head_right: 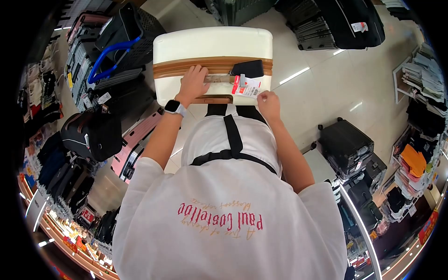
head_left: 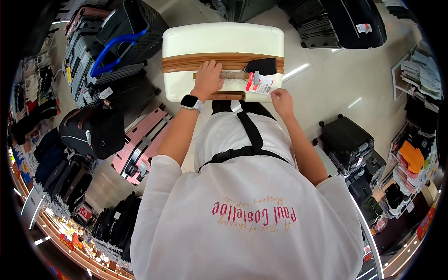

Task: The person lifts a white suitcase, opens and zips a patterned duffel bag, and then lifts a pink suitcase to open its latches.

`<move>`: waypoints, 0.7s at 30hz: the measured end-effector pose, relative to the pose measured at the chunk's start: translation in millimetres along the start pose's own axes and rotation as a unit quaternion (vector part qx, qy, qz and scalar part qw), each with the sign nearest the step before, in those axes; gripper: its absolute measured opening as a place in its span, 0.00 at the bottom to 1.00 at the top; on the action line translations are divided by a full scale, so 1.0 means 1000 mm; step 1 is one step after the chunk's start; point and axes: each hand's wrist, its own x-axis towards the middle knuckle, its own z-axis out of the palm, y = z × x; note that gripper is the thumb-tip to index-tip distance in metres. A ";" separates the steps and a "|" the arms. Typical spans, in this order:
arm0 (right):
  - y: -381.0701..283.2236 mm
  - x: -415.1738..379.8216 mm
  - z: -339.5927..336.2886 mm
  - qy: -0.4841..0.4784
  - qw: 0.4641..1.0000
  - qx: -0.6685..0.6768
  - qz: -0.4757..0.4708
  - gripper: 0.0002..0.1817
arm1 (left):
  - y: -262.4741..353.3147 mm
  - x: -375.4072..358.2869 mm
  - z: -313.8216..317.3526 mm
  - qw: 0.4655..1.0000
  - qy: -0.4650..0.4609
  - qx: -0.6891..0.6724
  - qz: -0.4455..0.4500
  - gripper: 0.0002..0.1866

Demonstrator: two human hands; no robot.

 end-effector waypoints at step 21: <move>-0.015 0.051 0.004 0.010 0.995 0.076 0.061 0.25 | 0.024 -0.028 0.014 0.997 -0.074 -0.003 -0.032 0.13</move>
